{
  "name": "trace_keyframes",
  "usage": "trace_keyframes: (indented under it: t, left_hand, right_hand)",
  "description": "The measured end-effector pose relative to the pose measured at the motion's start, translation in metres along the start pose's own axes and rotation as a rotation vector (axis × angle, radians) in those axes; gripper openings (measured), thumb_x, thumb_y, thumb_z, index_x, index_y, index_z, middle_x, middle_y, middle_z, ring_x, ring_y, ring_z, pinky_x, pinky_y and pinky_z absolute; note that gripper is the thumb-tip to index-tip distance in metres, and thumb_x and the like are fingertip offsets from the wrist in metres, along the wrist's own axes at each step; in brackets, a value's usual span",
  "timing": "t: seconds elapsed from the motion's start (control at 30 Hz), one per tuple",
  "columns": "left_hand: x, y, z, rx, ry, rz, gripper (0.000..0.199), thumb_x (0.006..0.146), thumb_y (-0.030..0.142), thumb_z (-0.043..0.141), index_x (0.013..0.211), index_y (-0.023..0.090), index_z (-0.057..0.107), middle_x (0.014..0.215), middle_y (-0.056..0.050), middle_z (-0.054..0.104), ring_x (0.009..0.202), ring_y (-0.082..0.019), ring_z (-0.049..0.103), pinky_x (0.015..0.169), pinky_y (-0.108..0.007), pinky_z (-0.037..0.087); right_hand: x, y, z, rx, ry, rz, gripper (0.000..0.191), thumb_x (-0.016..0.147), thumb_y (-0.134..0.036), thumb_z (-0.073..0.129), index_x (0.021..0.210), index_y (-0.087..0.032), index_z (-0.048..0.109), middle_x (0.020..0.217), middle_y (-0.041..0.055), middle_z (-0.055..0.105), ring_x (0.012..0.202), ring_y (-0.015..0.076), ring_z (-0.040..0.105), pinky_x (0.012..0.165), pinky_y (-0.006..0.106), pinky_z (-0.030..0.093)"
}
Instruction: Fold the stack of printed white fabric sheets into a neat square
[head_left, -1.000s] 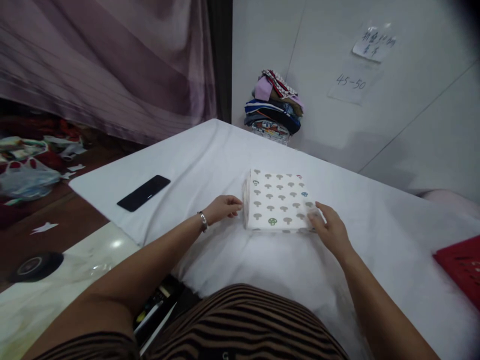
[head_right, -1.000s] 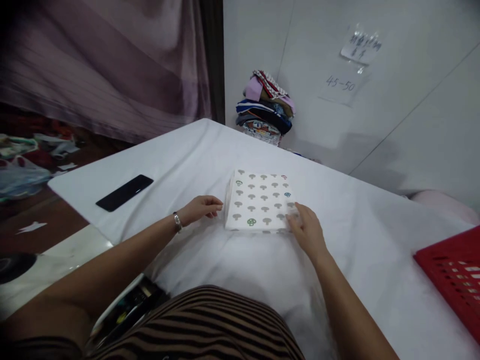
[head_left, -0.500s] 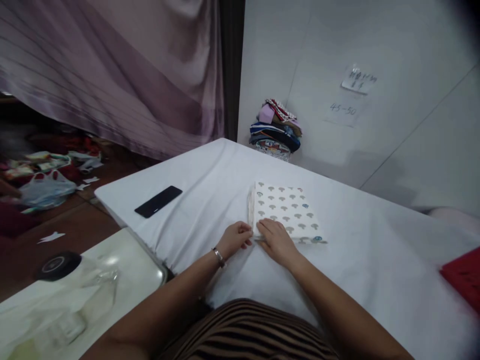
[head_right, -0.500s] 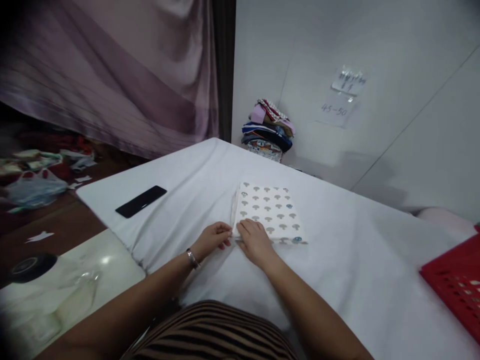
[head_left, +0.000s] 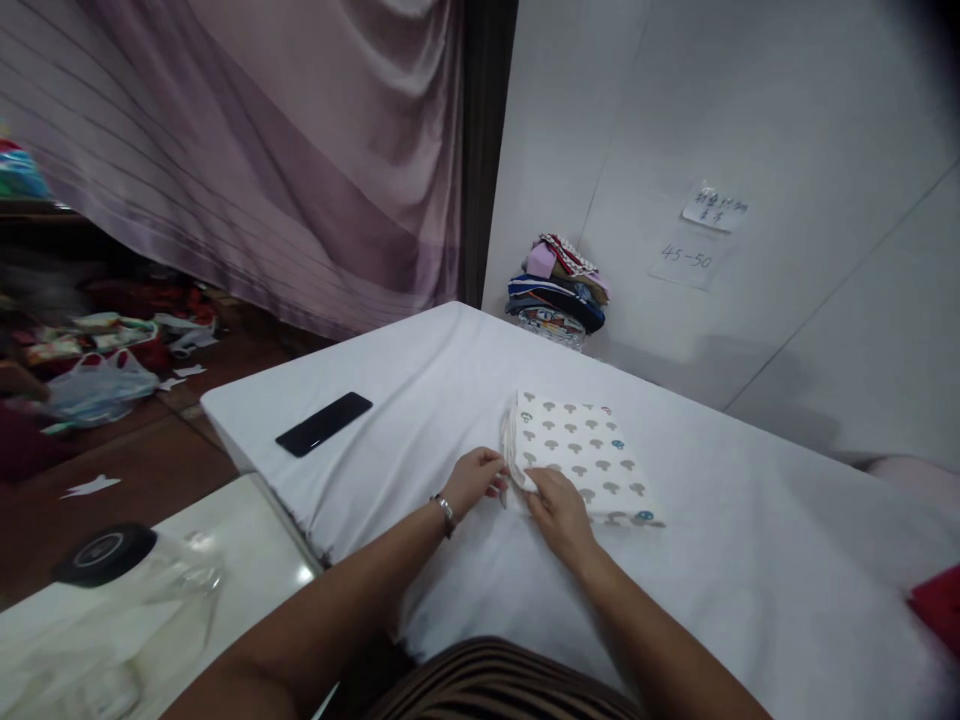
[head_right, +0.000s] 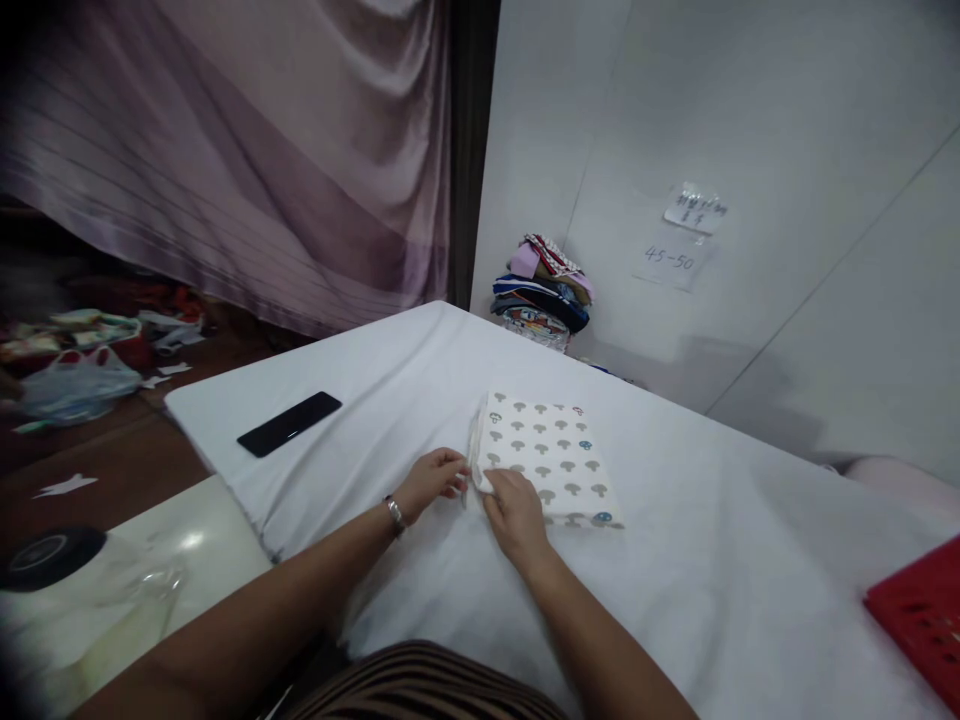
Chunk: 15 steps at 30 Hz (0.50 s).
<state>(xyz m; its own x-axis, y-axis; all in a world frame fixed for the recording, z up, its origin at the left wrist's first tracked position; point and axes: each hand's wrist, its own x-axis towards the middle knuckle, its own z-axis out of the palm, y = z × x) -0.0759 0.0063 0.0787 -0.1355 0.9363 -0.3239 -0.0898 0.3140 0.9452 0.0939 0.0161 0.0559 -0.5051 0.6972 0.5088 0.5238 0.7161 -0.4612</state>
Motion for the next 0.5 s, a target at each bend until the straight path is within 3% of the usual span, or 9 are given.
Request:
trace_keyframes:
  t: [0.1,0.23,0.4,0.5]
  left_hand:
    - [0.013,0.009,0.0,-0.131,-0.063,-0.105,0.011,0.076,0.025,0.055,0.079,0.015,0.052,0.075,-0.004,0.064,0.056,-0.012,0.06,0.055,-0.025,0.048]
    - [0.029,0.014,0.005,-0.244,-0.138,-0.114,0.015,0.076,0.029,0.055,0.078,0.014,0.055,0.077,-0.006,0.065,0.062,-0.013,0.061,0.064,-0.027,0.049]
    - [0.055,0.021,0.013,-0.238,-0.096,-0.1,0.028,0.077,0.037,0.056,0.081,0.01,0.059,0.082,-0.011,0.066,0.07,-0.014,0.062,0.067,-0.025,0.048]
    - [0.073,0.026,0.018,-0.149,-0.004,-0.089,0.036,0.072,0.042,0.061,0.087,0.01,0.061,0.082,-0.011,0.067,0.074,-0.017,0.063,0.069,-0.026,0.047]
  right_hand:
    - [0.001,0.0,-0.002,0.111,0.055,0.037,0.027,0.083,-0.019,0.046,0.108,-0.022,0.056,0.101,0.0059,0.061,0.095,0.0192,0.054,0.083,0.034,0.045]
    - [0.0,-0.001,-0.004,0.125,0.082,0.021,0.028,0.083,-0.019,0.046,0.109,-0.023,0.056,0.106,0.0069,0.058,0.1,0.0201,0.052,0.087,0.036,0.044]
    - [-0.001,-0.001,-0.001,0.008,0.028,-0.096,0.034,0.081,-0.015,0.045,0.114,-0.022,0.054,0.111,0.0086,0.056,0.103,0.0215,0.05,0.088,0.04,0.043]
    - [-0.003,-0.002,0.003,-0.076,-0.023,-0.163,0.034,0.08,-0.015,0.046,0.112,-0.02,0.054,0.111,0.0089,0.057,0.103,0.0225,0.049,0.086,0.04,0.041]
